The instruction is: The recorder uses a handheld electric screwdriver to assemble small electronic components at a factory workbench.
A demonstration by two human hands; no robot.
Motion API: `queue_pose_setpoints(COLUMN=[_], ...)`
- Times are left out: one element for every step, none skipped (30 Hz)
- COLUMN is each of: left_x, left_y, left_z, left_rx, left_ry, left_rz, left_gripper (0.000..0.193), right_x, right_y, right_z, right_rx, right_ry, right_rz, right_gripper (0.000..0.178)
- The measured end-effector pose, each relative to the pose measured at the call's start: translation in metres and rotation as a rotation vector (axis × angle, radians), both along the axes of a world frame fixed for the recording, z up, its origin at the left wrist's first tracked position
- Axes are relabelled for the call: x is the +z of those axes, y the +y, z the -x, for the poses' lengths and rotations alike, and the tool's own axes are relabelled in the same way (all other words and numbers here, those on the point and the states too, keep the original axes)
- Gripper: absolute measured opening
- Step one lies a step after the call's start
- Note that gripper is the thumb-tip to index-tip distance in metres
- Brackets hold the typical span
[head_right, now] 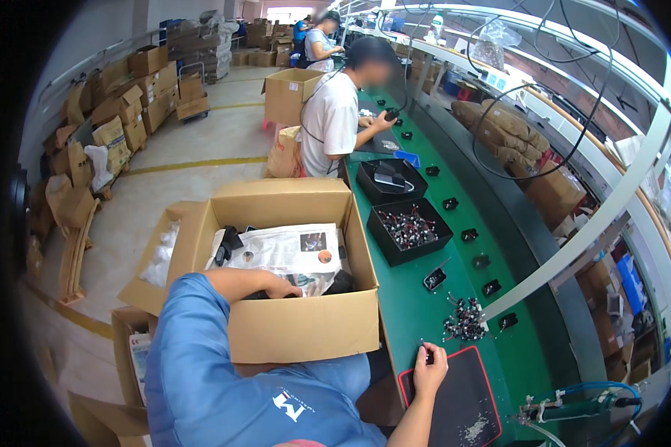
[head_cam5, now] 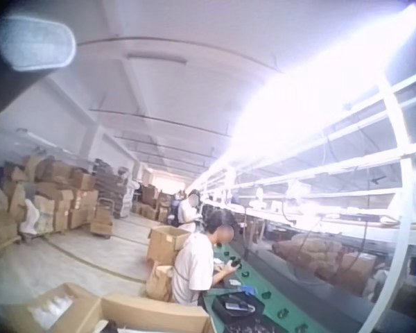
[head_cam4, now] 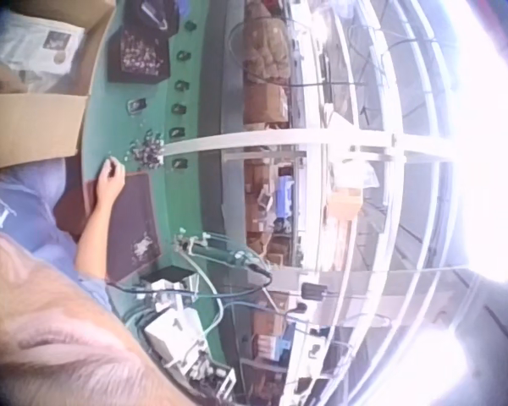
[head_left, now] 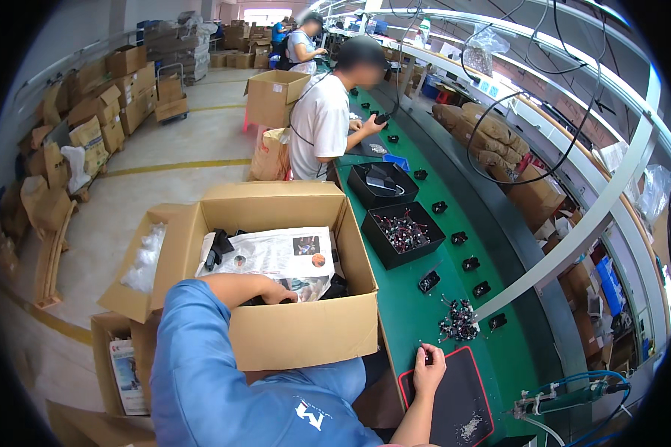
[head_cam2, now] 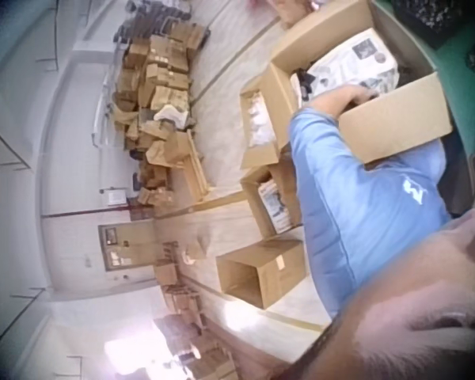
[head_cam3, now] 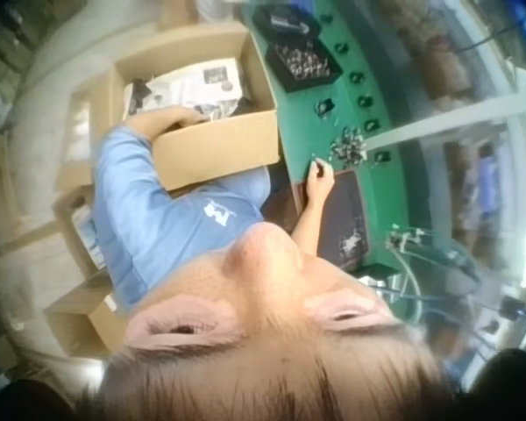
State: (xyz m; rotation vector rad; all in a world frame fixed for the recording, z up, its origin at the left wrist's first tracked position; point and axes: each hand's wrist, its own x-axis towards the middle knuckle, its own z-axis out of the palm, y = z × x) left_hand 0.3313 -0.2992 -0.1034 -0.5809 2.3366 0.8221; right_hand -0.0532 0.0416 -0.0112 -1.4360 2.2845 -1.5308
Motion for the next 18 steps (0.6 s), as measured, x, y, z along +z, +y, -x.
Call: queue_pose_setpoints(left_x=[0.004, 0.007, 0.012, 0.017, 0.018, 0.017, 0.018, 0.010, -0.006, -0.024, -0.044, -0.066, -0.077, -0.062, -0.012, 0.019, 0.016, 0.009], left_y=[0.002, 0.004, 0.006, 0.010, 0.012, 0.013, 0.013, 0.010, 0.004, -0.001, -0.006, -0.011, -0.013, -0.011, 0.006, 0.019, 0.017, 0.013], left_z=[0.000, 0.001, 0.003, 0.004, 0.003, 0.001, 0.000, -0.003, -0.005, -0.006, -0.006, -0.007, -0.006, -0.003, -0.003, -0.006, -0.009, -0.015], left_rx=[0.009, 0.011, 0.008, 0.006, 0.007, 0.050, 0.093, 0.095, 0.148, 0.199, 0.209, 0.265, 0.313, 0.294, 0.349, 0.424, 0.425, 0.479], left_ry=[0.014, 0.022, 0.036, 0.050, 0.057, 0.071, 0.085, 0.092, 0.172, 0.249, 0.257, 0.241, 0.223, 0.220, 0.195, 0.169, 0.167, 0.220], left_rz=[-0.024, -0.024, -0.049, -0.071, -0.071, -0.090, -0.107, -0.103, -0.173, -0.245, -0.240, -0.233, -0.231, -0.235, -0.315, -0.391, -0.390, -0.380], left_gripper=[0.079, 0.079, 0.080, 0.081, 0.081, 0.077, 0.074, 0.074, 0.073, 0.073, 0.073, 0.071, 0.068, 0.068, 0.069, 0.069, 0.069, 0.069], right_x=[0.000, 0.000, 0.001, 0.004, 0.002, -0.002, -0.005, -0.006, -0.007, -0.009, -0.007, -0.006, -0.006, -0.011, -0.015, -0.014, -0.012, -0.010], right_y=[0.000, 0.001, 0.002, 0.003, 0.003, 0.003, 0.002, 0.001, 0.000, 0.000, -0.002, -0.003, -0.003, 0.000, 0.002, 0.003, 0.003, 0.003], right_z=[0.000, 0.000, -0.001, -0.002, -0.002, 0.000, 0.002, 0.003, 0.004, 0.004, 0.004, 0.004, 0.004, 0.005, 0.006, 0.005, 0.005, 0.003], right_rx=[0.008, 0.010, -0.006, -0.021, -0.020, -0.020, -0.021, -0.018, -0.017, -0.017, -0.006, 0.007, 0.012, -0.007, -0.025, -0.023, -0.023, -0.016], right_ry=[0.033, 0.041, 0.008, -0.024, -0.017, 0.009, 0.036, 0.043, 0.053, 0.062, 0.067, 0.059, 0.051, 0.051, 0.049, 0.043, 0.041, 0.052], right_rz=[0.022, 0.022, -0.004, -0.028, -0.028, -0.018, -0.005, -0.001, 0.004, 0.006, 0.011, 0.012, 0.009, 0.007, 0.008, 0.011, 0.011, 0.011], right_gripper=[0.011, 0.011, 0.011, 0.010, 0.010, 0.010, 0.010, 0.010, 0.010, 0.010, 0.010, 0.010, 0.010, 0.010, 0.010, 0.010, 0.010, 0.010])
